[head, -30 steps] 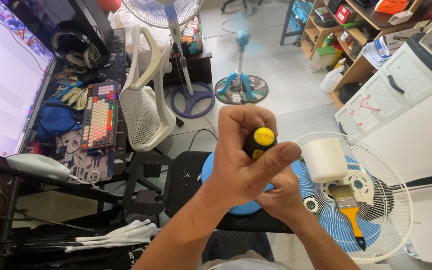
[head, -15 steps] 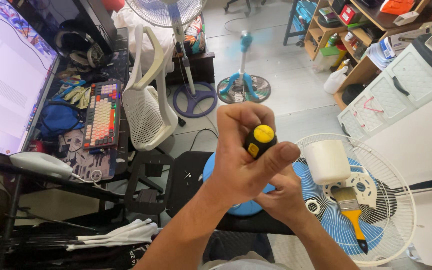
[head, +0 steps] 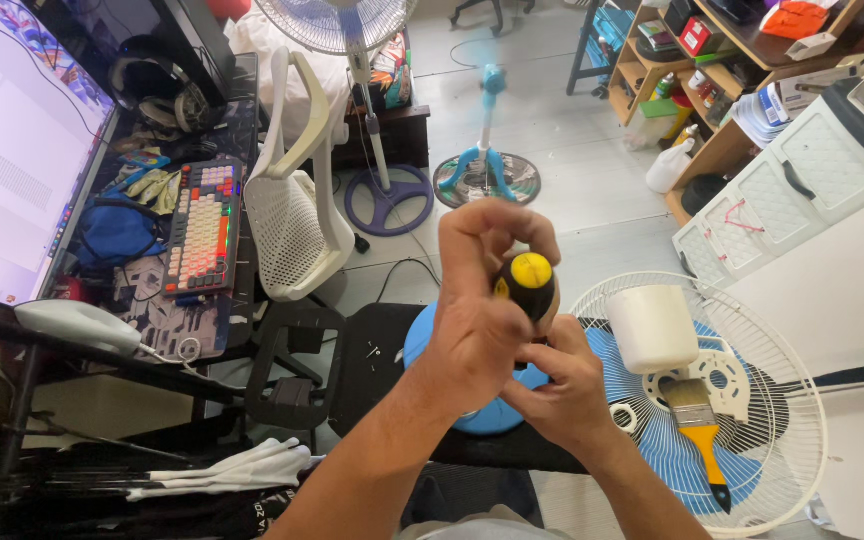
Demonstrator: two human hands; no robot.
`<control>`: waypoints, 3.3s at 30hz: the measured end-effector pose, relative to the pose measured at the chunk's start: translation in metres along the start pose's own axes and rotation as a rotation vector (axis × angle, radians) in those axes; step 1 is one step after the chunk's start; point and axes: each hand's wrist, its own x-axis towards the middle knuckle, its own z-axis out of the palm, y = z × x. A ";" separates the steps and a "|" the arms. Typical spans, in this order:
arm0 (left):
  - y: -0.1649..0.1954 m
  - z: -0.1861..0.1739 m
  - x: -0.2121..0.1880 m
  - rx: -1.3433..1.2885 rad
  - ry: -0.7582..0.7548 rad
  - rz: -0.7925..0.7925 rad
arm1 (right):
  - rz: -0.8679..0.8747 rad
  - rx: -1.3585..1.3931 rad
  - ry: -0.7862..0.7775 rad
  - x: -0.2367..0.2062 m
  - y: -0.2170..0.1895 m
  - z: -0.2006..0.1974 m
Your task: The person services an electric fan on a desk. They use a screwdriver to unscrew parts of the fan motor housing, handle small screws and components, then hold the blue fan cover and continue unscrewing it with the screwdriver.
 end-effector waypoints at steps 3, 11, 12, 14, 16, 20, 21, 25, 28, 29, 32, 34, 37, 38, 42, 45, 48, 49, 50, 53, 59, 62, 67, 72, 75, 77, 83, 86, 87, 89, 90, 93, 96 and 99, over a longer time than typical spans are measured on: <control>-0.011 0.000 -0.001 0.160 -0.013 0.104 | -0.076 0.018 0.015 0.004 -0.002 -0.001; 0.001 -0.010 -0.006 0.278 0.011 -0.055 | 0.085 0.015 -0.013 0.000 -0.001 0.000; 0.001 -0.009 -0.005 0.190 0.007 -0.067 | 0.074 0.009 -0.013 -0.001 0.000 0.000; -0.001 -0.007 -0.003 0.012 -0.002 -0.088 | 0.050 -0.005 -0.011 -0.001 0.002 0.000; -0.005 -0.005 -0.002 -0.165 -0.011 -0.110 | 0.009 0.005 0.004 -0.001 0.002 0.000; -0.012 -0.004 0.000 0.238 -0.040 0.139 | 0.021 0.020 -0.034 0.002 0.003 -0.001; -0.011 -0.002 -0.001 0.219 -0.028 0.115 | -0.018 0.024 -0.013 0.001 0.002 -0.001; 0.004 -0.005 0.000 0.355 -0.050 0.047 | -0.058 0.000 0.018 0.000 0.004 0.002; 0.015 -0.010 0.003 0.244 -0.097 -0.183 | -0.004 -0.001 0.015 -0.003 0.007 0.003; 0.015 -0.008 0.002 0.108 -0.061 -0.201 | 0.013 0.008 0.016 -0.004 0.007 0.004; 0.007 -0.006 0.001 -0.097 -0.020 -0.142 | 0.107 0.035 0.033 -0.003 0.008 0.007; -0.001 -0.008 0.002 0.034 -0.083 0.047 | 0.055 -0.018 0.035 -0.002 0.006 0.005; -0.011 -0.005 -0.002 0.230 -0.055 0.113 | -0.092 0.002 0.068 0.001 0.003 0.003; -0.011 -0.006 -0.002 0.236 -0.055 0.098 | -0.153 0.026 0.083 0.002 0.002 0.003; 0.000 -0.015 -0.004 0.236 -0.108 -0.044 | -0.048 -0.008 0.047 0.001 0.000 0.004; 0.007 -0.016 -0.005 0.217 -0.128 -0.119 | 0.046 -0.018 0.027 -0.003 -0.001 0.005; 0.002 -0.011 -0.003 0.155 -0.096 -0.106 | 0.091 -0.021 0.008 -0.002 -0.004 0.007; 0.001 -0.011 -0.003 0.178 -0.099 -0.080 | 0.087 -0.017 0.013 -0.002 -0.005 0.007; 0.000 -0.010 -0.003 0.200 -0.101 -0.055 | 0.083 -0.014 0.018 -0.002 -0.006 0.008; -0.003 -0.006 -0.009 0.320 -0.103 0.011 | -0.049 0.019 0.061 -0.003 -0.007 0.008; -0.002 0.000 -0.017 0.162 0.012 -0.034 | 0.029 0.009 0.093 -0.021 0.001 0.005; 0.001 -0.002 -0.018 0.193 0.009 -0.035 | 0.136 0.094 0.115 -0.028 0.003 0.012; 0.003 -0.004 -0.016 0.221 0.006 -0.015 | 0.160 0.160 0.112 -0.034 0.005 0.018; 0.003 -0.004 -0.014 0.222 0.006 -0.048 | 0.303 0.256 0.092 -0.036 0.007 0.023; 0.004 -0.005 -0.014 0.202 -0.002 -0.055 | 0.310 0.189 0.106 -0.035 0.007 0.025; 0.004 -0.006 -0.014 0.199 -0.011 -0.057 | 0.349 0.143 0.105 -0.034 0.007 0.025; 0.006 -0.014 -0.016 0.128 -0.094 -0.093 | 0.322 0.176 0.109 -0.029 0.006 0.022; 0.006 -0.019 -0.015 0.052 -0.145 -0.122 | 0.287 0.170 0.082 -0.029 0.007 0.020; 0.006 -0.021 -0.015 0.043 -0.165 -0.128 | 0.288 0.167 0.072 -0.028 0.007 0.019; 0.008 -0.024 -0.016 0.061 -0.219 -0.127 | 0.292 0.161 0.052 -0.028 0.009 0.019; 0.009 -0.026 -0.015 0.088 -0.252 -0.116 | 0.316 0.128 0.043 -0.028 0.010 0.019; 0.011 -0.021 -0.015 0.029 -0.215 -0.135 | 0.360 0.096 0.045 -0.028 0.012 0.020; 0.026 -0.017 -0.018 0.024 -0.139 -0.148 | 0.348 0.206 0.099 -0.028 0.015 0.019; 0.048 -0.018 -0.031 0.129 0.010 0.034 | 0.334 0.287 0.123 -0.032 0.021 0.019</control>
